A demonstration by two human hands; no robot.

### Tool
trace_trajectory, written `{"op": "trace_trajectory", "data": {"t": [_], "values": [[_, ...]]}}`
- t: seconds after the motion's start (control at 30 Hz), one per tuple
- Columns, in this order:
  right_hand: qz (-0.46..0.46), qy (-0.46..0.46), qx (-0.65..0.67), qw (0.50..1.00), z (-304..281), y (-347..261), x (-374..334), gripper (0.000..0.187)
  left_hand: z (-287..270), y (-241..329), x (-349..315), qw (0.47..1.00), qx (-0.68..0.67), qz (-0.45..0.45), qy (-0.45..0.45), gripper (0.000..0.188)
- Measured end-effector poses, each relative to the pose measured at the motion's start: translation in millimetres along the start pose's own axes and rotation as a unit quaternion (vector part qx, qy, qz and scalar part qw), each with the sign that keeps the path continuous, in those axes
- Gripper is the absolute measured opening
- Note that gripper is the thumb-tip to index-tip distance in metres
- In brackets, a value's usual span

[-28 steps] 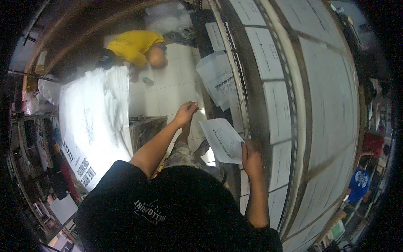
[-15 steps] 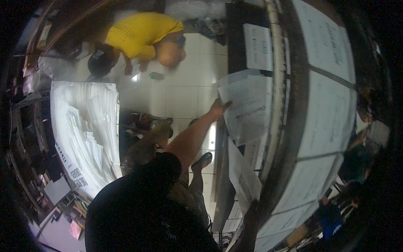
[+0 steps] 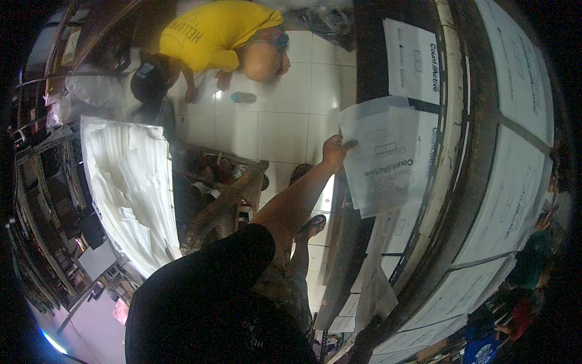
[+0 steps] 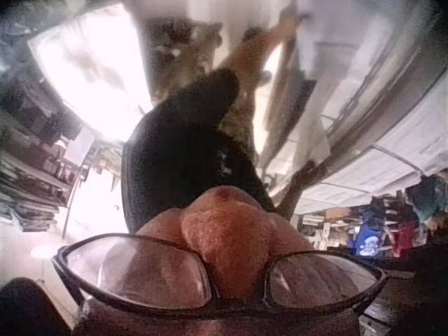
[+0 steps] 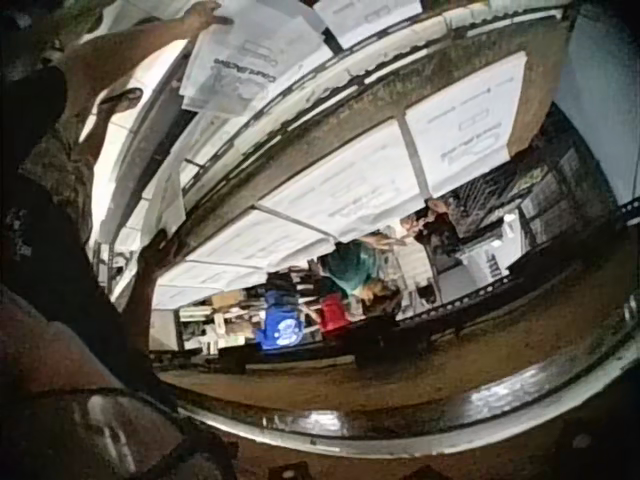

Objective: The person takes printed plastic bags from a stack, places them on a table, uses a marker to label them, and then places the finished bags on a shelf.

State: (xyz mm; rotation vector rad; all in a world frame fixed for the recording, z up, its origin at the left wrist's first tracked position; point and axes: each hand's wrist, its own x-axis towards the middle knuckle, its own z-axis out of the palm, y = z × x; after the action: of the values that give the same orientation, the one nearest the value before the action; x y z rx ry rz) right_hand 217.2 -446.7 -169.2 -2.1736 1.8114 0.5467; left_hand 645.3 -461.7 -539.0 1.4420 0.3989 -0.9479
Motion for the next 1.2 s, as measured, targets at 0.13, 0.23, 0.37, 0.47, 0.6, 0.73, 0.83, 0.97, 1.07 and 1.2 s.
{"op": "trace_trajectory", "data": {"t": [0.13,0.23,0.37,0.47,0.6,0.73,0.83,0.97,1.07,1.2], "values": [[0.057,-0.029,0.038,0.997,1.5,6.6,-0.4,0.060,-5.1,27.3,-21.8,0.996,0.074,0.041,0.004,0.032],[-0.012,-0.010,0.045,0.999,4.9,17.8,2.7,0.061,-34.8,61.4,-53.9,0.987,0.126,0.103,0.017,0.036],[0.042,-0.043,0.050,0.997,-7.7,-4.9,6.5,0.061,-101.9,29.1,-50.7,0.986,0.052,0.151,0.053,0.043],[0.034,-0.029,0.064,0.997,-1.0,9.3,8.9,0.062,-149.3,32.6,-53.3,0.986,0.102,0.094,0.092,0.048],[0.038,-0.017,0.074,0.996,13.8,45.6,-4.7,0.062,-210.1,-2.9,-32.5,0.988,-0.088,0.081,0.100,0.047],[0.083,-0.008,0.074,0.994,-7.6,-2.1,2.5,0.063,-280.2,-49.9,6.4,0.984,-0.091,0.092,0.124,0.038],[0.073,-0.003,0.122,0.990,-18.2,-26.5,-2.6,0.064,-313.1,-81.6,36.5,0.978,0.021,0.082,0.192,0.033],[0.072,0.000,0.120,0.990,-10.1,6.1,7.5,0.065,-372.0,-124.5,74.1,0.964,0.032,0.116,0.236,0.030],[0.033,-0.025,-0.122,0.992,10.1,104.5,1.1,0.064,-384.6,-140.0,89.3,0.942,0.095,0.072,0.315,0.030],[-0.274,0.050,-0.086,0.957,-4.0,91.4,-7.0,0.044,-403.7,-130.5,99.7,0.934,-0.067,0.039,0.349,0.032]]}}
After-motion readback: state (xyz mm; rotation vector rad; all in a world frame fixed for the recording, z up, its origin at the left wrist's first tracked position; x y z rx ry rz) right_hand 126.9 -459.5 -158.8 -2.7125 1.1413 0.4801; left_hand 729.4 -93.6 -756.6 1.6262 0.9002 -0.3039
